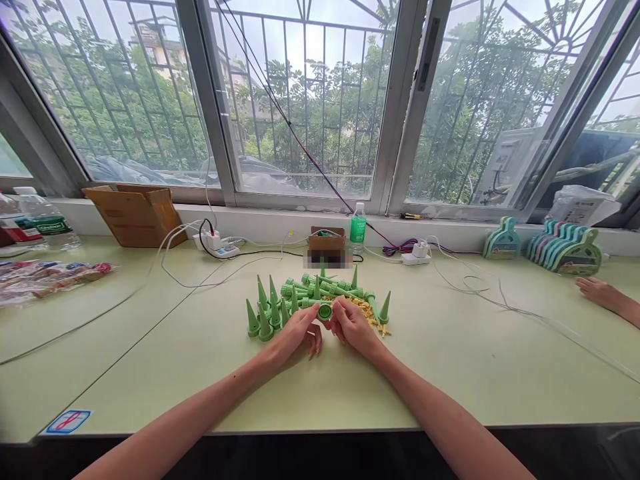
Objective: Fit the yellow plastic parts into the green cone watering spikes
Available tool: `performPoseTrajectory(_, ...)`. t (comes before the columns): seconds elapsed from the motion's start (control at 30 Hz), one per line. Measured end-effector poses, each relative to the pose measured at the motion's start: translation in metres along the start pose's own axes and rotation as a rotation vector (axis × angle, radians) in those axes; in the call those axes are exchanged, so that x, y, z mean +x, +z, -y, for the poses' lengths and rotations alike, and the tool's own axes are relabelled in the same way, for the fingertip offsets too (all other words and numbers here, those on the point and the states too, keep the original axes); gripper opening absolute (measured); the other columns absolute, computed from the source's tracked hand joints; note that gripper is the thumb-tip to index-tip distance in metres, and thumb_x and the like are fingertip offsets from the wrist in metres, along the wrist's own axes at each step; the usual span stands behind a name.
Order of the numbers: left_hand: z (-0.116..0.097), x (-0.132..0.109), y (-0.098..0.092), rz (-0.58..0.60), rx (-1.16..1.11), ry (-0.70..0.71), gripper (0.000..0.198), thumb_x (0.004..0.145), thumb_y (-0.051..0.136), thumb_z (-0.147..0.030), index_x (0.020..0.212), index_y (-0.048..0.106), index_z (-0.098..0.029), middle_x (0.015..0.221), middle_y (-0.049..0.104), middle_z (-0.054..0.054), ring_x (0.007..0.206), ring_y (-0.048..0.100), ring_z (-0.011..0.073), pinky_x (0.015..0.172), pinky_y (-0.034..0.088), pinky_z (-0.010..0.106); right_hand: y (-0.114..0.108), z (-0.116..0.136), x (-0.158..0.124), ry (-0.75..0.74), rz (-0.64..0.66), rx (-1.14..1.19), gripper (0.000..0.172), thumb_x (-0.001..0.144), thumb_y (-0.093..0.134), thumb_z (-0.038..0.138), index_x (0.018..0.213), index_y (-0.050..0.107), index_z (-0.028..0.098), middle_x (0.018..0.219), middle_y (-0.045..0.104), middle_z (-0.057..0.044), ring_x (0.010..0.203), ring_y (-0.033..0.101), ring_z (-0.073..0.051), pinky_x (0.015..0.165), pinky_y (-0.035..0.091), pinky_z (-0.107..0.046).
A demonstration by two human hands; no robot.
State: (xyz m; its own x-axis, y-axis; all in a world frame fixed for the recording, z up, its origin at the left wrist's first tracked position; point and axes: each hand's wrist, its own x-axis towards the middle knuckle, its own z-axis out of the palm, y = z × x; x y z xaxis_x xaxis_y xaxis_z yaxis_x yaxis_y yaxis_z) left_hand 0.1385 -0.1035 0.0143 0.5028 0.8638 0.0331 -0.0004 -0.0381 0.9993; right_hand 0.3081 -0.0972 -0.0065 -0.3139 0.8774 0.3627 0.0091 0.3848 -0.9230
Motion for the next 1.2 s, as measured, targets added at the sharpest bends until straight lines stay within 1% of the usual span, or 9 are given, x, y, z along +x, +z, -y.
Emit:
performPoseTrajectory(0.2,0.008,0.001,-0.002,0.021,0.089,0.060,0.044,0.091,0.044,-0.063,0.086,0.047,-0.019,0.047,0.052,-0.004,0.036,0.049,0.0117,0.038,0.037,0.021,-0.001,0.000,0.001,0.040,-0.033,-0.038,0.045,0.095,0.040,0.062,0.072,0.040,0.023,0.047,0.047,0.006,0.034,0.035,-0.009,0.035,0.026,-0.023)
performPoseTrajectory(0.4,0.011,-0.001,-0.002,0.000,0.255,0.129,0.037,0.091,0.051,-0.054,0.101,0.051,-0.019,0.055,0.051,-0.005,0.041,0.051,0.0112,0.038,0.037,0.021,-0.002,-0.003,0.002,0.097,-0.100,-0.106,0.051,0.093,0.040,0.066,0.065,0.041,0.022,0.043,0.046,0.005,0.033,0.037,-0.011,0.036,0.027,-0.025)
performPoseTrajectory(0.53,0.011,0.000,-0.002,-0.041,0.373,0.232,0.033,0.090,0.055,-0.047,0.107,0.056,-0.018,0.086,0.060,0.003,0.050,0.052,0.0081,0.044,0.043,0.022,-0.003,-0.007,0.003,0.108,-0.114,-0.126,0.055,0.094,0.040,0.063,0.058,0.042,0.022,0.040,0.046,0.004,0.033,0.037,-0.011,0.038,0.029,-0.026)
performPoseTrajectory(0.6,0.011,0.000,-0.002,-0.057,0.432,0.297,0.029,0.090,0.055,-0.042,0.107,0.058,-0.019,0.102,0.057,0.005,0.056,0.053,0.0076,0.049,0.047,0.022,-0.004,-0.008,0.003,0.107,-0.119,-0.138,0.058,0.095,0.040,0.061,0.053,0.042,0.021,0.037,0.044,0.003,0.032,0.035,-0.011,0.038,0.029,-0.027)
performPoseTrajectory(0.67,0.012,0.001,-0.002,-0.069,0.477,0.340,0.026,0.089,0.055,-0.038,0.108,0.060,-0.020,0.107,0.054,0.006,0.061,0.054,0.0083,0.053,0.049,0.023,-0.003,-0.007,0.004,0.105,-0.119,-0.150,0.060,0.096,0.040,0.058,0.049,0.042,0.021,0.035,0.042,0.003,0.031,0.034,-0.011,0.039,0.029,-0.027)
performPoseTrajectory(0.9,0.012,0.000,0.000,-0.105,0.538,0.367,0.028,0.092,0.050,-0.033,0.117,0.057,-0.023,0.113,0.054,0.008,0.065,0.052,0.0104,0.058,0.050,0.025,0.002,-0.005,0.005,0.078,-0.156,-0.144,0.061,0.096,0.039,0.058,0.048,0.041,0.022,0.037,0.043,0.003,0.033,0.035,-0.011,0.042,0.032,-0.029)
performPoseTrajectory(1.03,0.011,0.000,0.003,-0.206,0.507,0.346,0.033,0.092,0.052,-0.038,0.121,0.053,-0.023,0.115,0.055,0.008,0.062,0.051,0.0101,0.061,0.049,0.028,0.003,-0.006,0.007,0.064,-0.221,-0.095,0.057,0.095,0.038,0.063,0.055,0.042,0.023,0.041,0.044,0.003,0.033,0.036,-0.012,0.039,0.030,-0.029)
performPoseTrajectory(1.13,0.010,0.001,0.003,-0.271,0.475,0.308,0.034,0.092,0.051,-0.043,0.118,0.052,-0.021,0.109,0.058,0.007,0.062,0.052,0.0103,0.065,0.049,0.028,0.003,-0.006,0.007,0.058,-0.252,-0.068,0.053,0.094,0.039,0.064,0.060,0.042,0.024,0.043,0.043,0.004,0.033,0.036,-0.012,0.037,0.029,-0.028)
performPoseTrajectory(1.2,0.009,0.002,0.003,-0.279,0.422,0.275,0.035,0.094,0.048,-0.047,0.114,0.052,-0.020,0.097,0.060,0.005,0.058,0.052,0.0101,0.059,0.046,0.026,0.002,-0.006,0.007,0.035,-0.254,-0.069,0.051,0.095,0.039,0.063,0.063,0.042,0.023,0.046,0.045,0.004,0.033,0.036,-0.010,0.038,0.030,-0.027)
